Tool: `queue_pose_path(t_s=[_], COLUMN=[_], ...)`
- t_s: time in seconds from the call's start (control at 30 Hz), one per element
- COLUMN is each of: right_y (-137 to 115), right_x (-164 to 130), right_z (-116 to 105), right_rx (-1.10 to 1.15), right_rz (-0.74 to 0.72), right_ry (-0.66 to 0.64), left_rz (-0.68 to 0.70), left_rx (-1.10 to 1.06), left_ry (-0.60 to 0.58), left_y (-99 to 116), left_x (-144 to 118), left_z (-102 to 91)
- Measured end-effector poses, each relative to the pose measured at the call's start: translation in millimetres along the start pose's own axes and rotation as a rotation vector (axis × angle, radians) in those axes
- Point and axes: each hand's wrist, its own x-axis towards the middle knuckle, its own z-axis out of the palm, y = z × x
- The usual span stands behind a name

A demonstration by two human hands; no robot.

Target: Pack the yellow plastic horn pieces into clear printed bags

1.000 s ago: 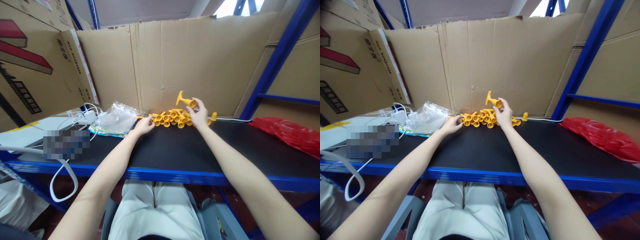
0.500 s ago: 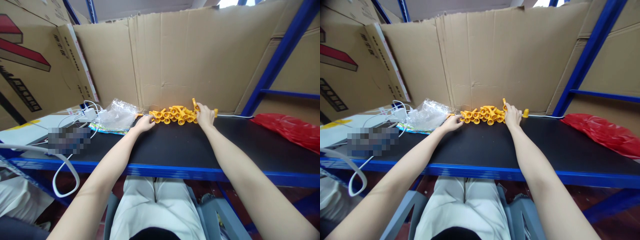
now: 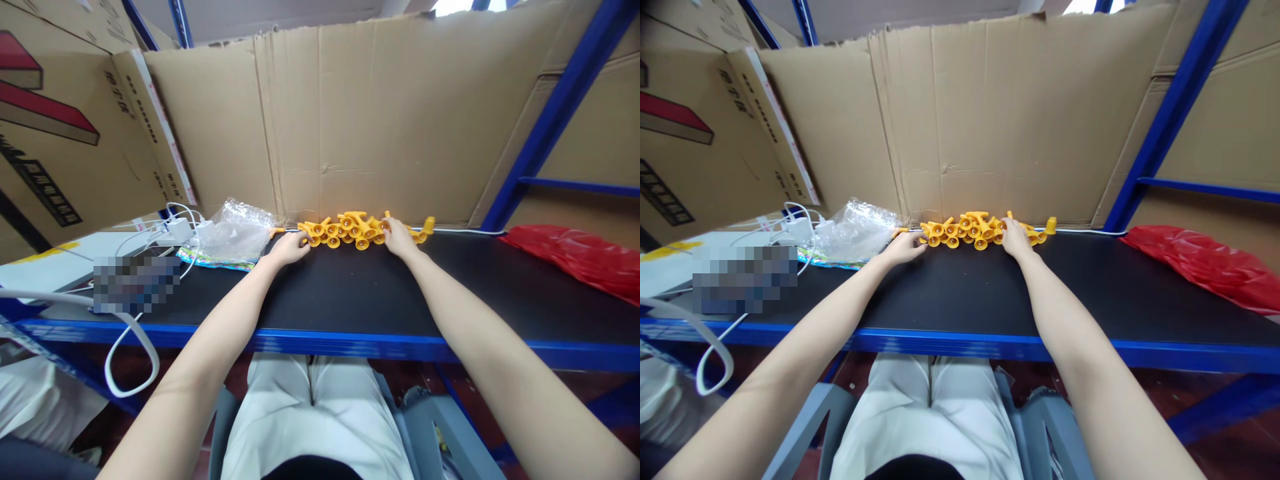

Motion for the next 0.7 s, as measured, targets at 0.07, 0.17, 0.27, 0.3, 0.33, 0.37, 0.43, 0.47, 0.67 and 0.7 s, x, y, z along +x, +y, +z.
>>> queue_pose_path(t_s=[0.07, 0.17, 0.27, 0.3, 0.33, 0.37, 0.43, 0.47, 0.67, 0.7], right_y=[4.4, 8.2, 8.9, 8.9, 9.0, 9.2, 10.2, 10.9, 9.6, 7.9], right_x=[0.9, 1.3, 1.5, 1.6, 1.7, 1.8, 1.9, 1.8, 0.3, 0.0], right_z=[1.6, 3.4, 4.9, 5.4, 5.9, 6.4, 7.1, 7.3, 2.7, 0.7], right_rx=[0.028, 0.072, 0.094, 0.093, 0.085, 0.072, 0.038, 0.023, 0.004, 0.0], right_rz=[0.0, -0.014, -0.02, -0.009, 0.009, 0.033, 0.092, 0.119, 0.147, 0.15], right_ry=[0.041, 0.097, 0.106, 0.094, 0.075, 0.049, -0.004, -0.024, -0.049, -0.045], left_rz=[-0.004, -0.013, -0.026, -0.027, -0.027, -0.028, -0.036, -0.04, -0.025, -0.023], left_rx=[0.002, 0.002, -0.004, -0.004, -0.004, -0.002, 0.005, 0.007, 0.009, 0.01], left_ry=[-0.002, -0.007, -0.018, -0.021, -0.021, -0.021, -0.023, -0.027, -0.023, -0.021], left_y=[0.2, 0.0, -0.6, -0.5, -0.2, 0.3, 1.8, 2.7, 4.6, 4.5], left_x=[0.1, 0.6, 1.1, 1.2, 1.0, 0.8, 0.0, -0.5, -2.2, -2.1], left_z=[0.1, 0.4, 0.9, 1.0, 0.9, 0.6, -0.4, -1.0, -2.6, -2.6])
